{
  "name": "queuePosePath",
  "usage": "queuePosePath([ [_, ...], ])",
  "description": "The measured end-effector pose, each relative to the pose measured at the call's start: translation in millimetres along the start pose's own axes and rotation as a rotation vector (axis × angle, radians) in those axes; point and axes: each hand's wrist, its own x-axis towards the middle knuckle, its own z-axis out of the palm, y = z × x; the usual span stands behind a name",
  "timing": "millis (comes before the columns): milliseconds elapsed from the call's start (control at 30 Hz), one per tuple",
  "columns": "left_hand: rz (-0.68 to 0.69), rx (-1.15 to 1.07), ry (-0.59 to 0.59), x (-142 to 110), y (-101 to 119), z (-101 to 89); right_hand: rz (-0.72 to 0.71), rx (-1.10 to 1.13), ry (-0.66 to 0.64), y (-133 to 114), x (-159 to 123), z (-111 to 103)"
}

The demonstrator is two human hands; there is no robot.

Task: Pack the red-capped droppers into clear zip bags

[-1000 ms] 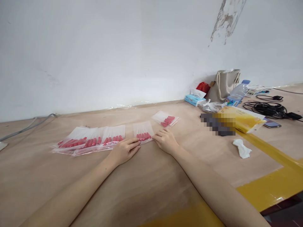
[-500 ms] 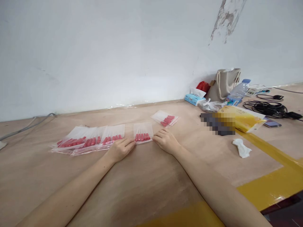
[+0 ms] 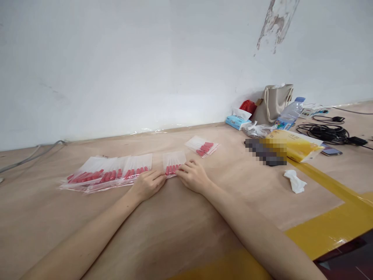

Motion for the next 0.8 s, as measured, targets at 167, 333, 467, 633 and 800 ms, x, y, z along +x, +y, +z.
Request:
queuePosePath([
  [167, 0.012, -0.022, 0.032, 2.7, 5.2, -0.1, -0.075, -0.035, -0.002, -14.4, 9.8, 10.9],
  [333, 0.024, -0.032, 0.058, 4.2, 7.3, -2.0, -0.170, -0.052, -0.014, -12.0, 10.3, 9.9],
  [467, 0.025, -0.051, 0.086, 4.2, 7.1, -1.9, -0.159, -0.055, -0.028, -12.0, 10.6, 9.9],
  [633, 0.000, -0.079, 0.110, 1.5, 5.5, -3.3, -0.110, -0.037, 0.004, -9.9, 8.2, 6.0],
  [800, -0.005, -0.097, 0.127, 0.7, 3.2, -4.3, -0.116, -0.057, 0.031, -4.8, 4.3, 3.0],
])
